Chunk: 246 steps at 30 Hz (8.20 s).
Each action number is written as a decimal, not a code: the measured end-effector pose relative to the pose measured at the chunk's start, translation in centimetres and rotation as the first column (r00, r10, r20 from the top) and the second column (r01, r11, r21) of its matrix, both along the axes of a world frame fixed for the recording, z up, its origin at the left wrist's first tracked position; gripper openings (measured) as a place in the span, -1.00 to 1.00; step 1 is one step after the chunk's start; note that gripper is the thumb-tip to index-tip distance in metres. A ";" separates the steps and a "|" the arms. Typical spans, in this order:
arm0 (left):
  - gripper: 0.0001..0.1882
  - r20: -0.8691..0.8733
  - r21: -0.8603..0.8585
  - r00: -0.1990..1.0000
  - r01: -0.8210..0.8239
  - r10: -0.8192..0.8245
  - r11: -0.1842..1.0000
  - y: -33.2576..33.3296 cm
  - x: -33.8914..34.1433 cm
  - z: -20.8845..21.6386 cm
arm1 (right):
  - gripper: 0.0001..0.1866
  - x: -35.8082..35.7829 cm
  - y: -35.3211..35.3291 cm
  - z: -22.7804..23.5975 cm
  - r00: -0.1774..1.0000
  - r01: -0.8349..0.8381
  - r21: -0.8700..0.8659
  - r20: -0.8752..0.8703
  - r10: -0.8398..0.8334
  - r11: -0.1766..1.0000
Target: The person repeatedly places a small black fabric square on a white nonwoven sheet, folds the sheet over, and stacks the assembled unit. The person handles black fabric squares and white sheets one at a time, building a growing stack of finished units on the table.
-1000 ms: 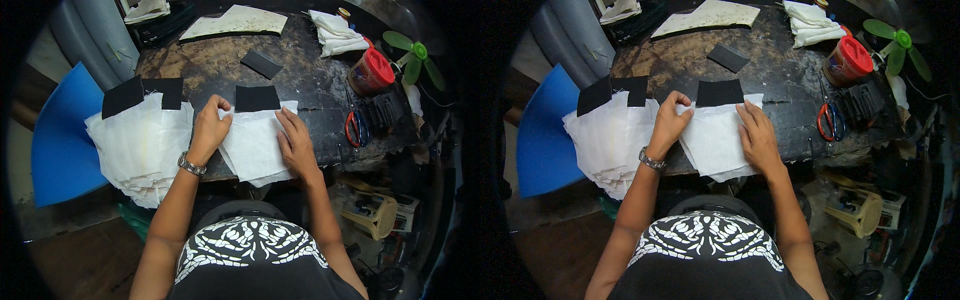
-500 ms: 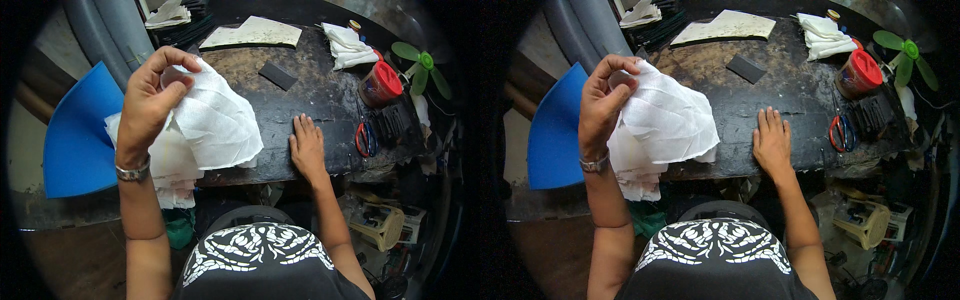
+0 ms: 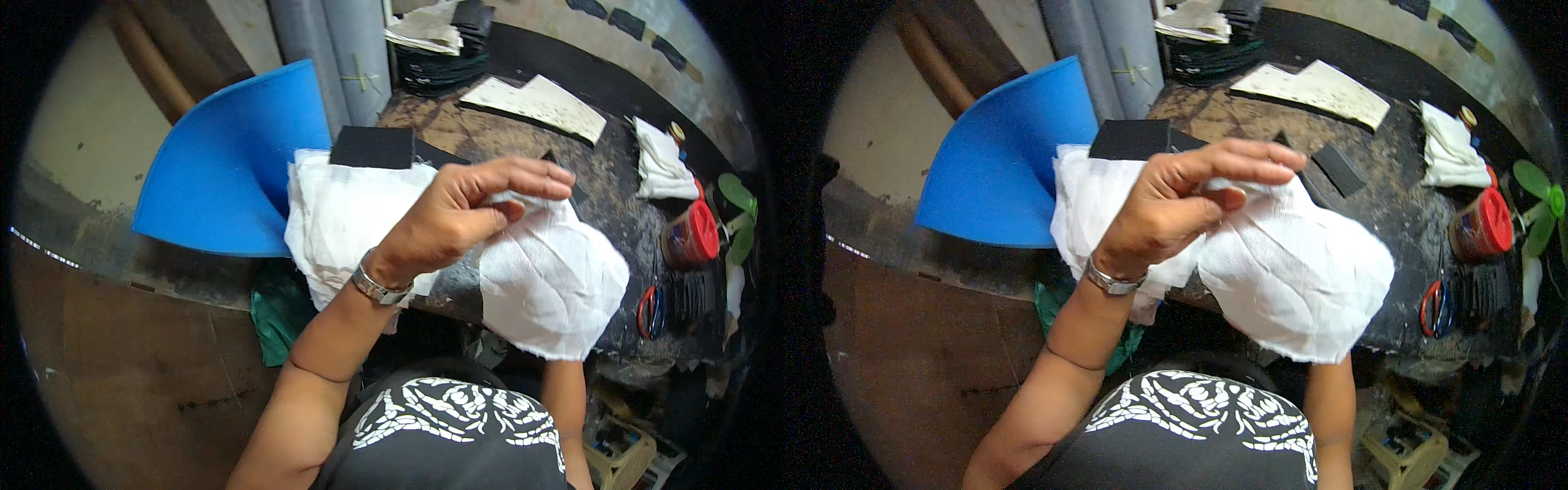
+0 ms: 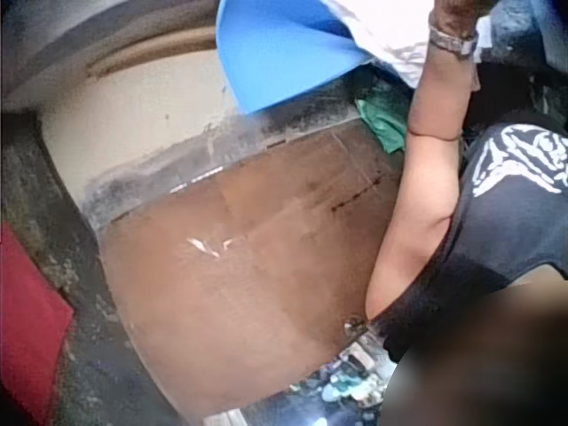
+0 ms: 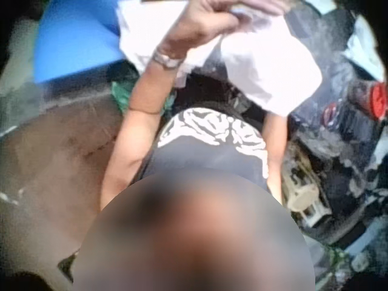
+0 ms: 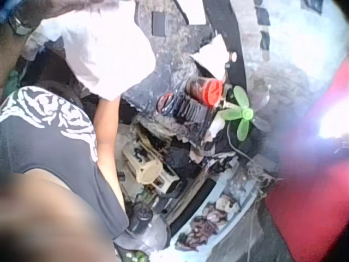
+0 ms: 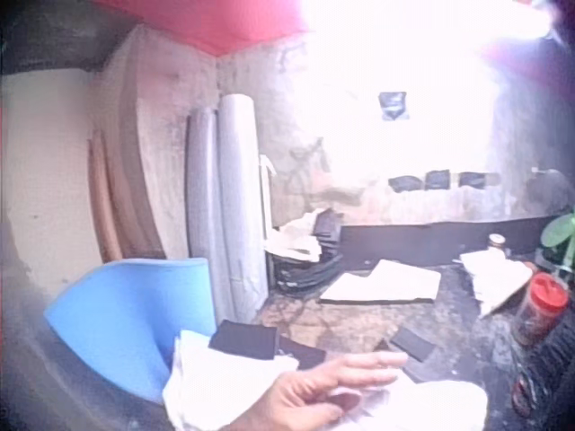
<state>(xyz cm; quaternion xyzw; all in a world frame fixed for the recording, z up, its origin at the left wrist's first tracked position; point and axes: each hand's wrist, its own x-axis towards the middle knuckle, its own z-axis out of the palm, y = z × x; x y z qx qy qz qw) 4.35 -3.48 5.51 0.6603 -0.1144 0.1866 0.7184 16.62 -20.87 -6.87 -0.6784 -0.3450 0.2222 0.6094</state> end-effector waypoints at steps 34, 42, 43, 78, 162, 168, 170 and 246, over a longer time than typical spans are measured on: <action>-0.15 -0.448 -0.151 0.892 -0.011 -0.058 0.988 2.1 -4.1 -8.5 | -0.46 -0.1 -4.1 -0.8 0.791 0.184 0.330 -0.609 0.060 0.926; 0.05 -0.482 -0.437 0.868 -0.119 -0.120 0.891 -0.6 -4.2 -12.6 | -0.44 -1.1 -5.7 -2.3 0.648 0.202 0.444 -0.729 0.221 0.873; 0.06 -0.471 -0.462 0.870 -0.105 -0.144 0.880 -0.7 -4.3 -12.9 | -0.44 -1.4 -5.9 -2.2 0.663 0.208 0.408 -0.727 0.179 0.889; -0.03 -0.600 -0.266 0.797 -0.129 -0.059 0.955 -1.9 -2.2 -13.9 | -0.67 13.4 -15.0 -1.9 0.575 0.753 -0.355 0.765 -0.291 0.554; -0.69 -0.051 0.837 0.817 -0.278 0.574 0.471 -4.4 -5.1 -14.8 | -0.91 2.6 -2.0 -3.3 0.896 0.313 0.022 -0.337 -0.288 0.949; -0.64 -0.070 0.853 0.791 -0.269 0.607 0.448 -4.5 -6.0 -15.5 | -0.87 2.7 -2.1 -3.6 0.946 0.216 0.003 -0.248 -0.209 0.976; -0.63 -0.068 0.861 0.787 -0.264 0.613 0.435 -4.6 -6.0 -15.5 | -0.86 2.6 -1.6 -3.6 0.937 0.237 -0.040 -0.253 -0.239 0.971; -0.85 -0.060 0.545 0.899 -0.334 0.433 0.769 -5.5 -1.5 -12.8 | -0.32 -1.6 -4.9 -4.6 0.870 0.386 0.042 0.315 -0.379 0.922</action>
